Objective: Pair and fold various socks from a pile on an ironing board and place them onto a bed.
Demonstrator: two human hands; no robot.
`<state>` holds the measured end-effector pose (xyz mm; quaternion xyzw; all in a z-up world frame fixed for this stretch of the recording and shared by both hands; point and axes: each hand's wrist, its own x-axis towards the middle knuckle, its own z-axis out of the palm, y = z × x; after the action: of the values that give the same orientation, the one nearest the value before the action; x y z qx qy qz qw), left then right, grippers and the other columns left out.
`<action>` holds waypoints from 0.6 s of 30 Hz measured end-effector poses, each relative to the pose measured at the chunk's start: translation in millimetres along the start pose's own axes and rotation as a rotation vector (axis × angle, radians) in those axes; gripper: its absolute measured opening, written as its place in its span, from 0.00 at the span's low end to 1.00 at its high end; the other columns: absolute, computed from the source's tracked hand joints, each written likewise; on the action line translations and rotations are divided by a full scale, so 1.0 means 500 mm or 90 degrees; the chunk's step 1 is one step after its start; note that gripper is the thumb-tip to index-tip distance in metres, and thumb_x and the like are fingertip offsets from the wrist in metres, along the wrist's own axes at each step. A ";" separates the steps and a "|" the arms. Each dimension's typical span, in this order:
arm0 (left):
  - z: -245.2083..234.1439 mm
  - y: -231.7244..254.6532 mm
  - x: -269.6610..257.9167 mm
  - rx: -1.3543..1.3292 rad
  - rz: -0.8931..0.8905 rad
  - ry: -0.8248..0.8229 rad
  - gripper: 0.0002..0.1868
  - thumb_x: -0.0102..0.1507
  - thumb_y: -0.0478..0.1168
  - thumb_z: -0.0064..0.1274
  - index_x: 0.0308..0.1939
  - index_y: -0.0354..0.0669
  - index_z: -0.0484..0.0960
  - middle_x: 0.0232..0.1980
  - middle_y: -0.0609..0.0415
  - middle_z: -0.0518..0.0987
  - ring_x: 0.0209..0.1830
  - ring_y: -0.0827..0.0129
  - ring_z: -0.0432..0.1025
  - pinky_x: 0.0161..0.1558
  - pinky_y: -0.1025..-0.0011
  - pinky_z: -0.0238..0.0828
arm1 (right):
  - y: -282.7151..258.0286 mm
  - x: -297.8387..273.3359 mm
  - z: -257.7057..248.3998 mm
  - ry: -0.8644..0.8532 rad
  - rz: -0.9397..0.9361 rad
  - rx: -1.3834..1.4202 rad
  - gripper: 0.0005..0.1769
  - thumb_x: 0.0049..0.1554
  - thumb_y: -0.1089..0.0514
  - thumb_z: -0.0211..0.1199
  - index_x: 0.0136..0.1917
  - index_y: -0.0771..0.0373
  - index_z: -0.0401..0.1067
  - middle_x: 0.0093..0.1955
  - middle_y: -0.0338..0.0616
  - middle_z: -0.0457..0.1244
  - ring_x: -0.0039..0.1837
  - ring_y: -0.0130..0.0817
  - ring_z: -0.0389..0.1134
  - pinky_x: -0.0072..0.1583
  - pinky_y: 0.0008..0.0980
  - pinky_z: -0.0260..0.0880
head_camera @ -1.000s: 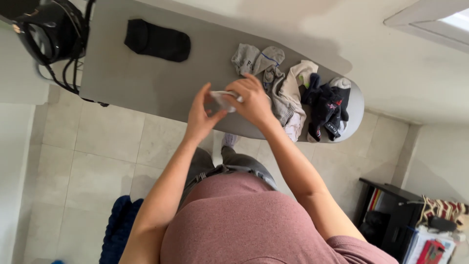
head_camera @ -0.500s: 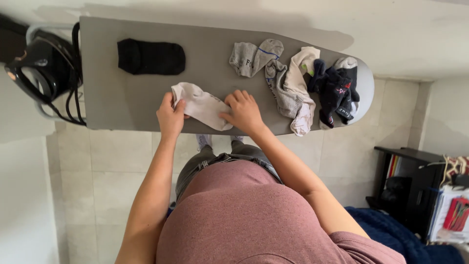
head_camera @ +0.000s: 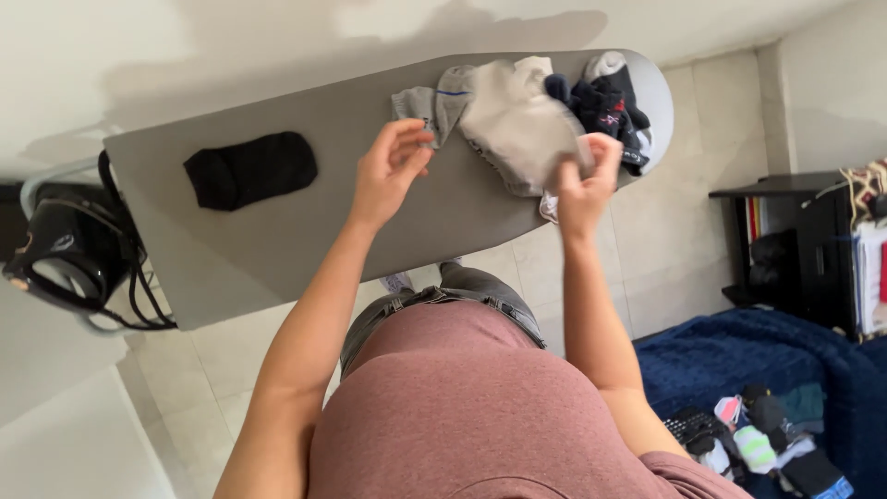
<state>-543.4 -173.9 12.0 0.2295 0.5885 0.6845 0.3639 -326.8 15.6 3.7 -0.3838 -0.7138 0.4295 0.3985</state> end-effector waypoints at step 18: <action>-0.058 -0.089 0.027 0.558 0.198 0.125 0.10 0.64 0.38 0.63 0.41 0.40 0.76 0.40 0.51 0.80 0.50 0.55 0.71 0.48 0.60 0.70 | -0.089 0.011 0.085 -0.333 -0.301 -0.225 0.20 0.55 0.74 0.62 0.58 0.60 0.74 0.59 0.45 0.66 0.62 0.47 0.65 0.64 0.41 0.66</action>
<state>-563.3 -180.2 -38.8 0.3810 0.8121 0.4366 0.0685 -376.3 -7.4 32.7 -0.1488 -0.9228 0.2798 0.2190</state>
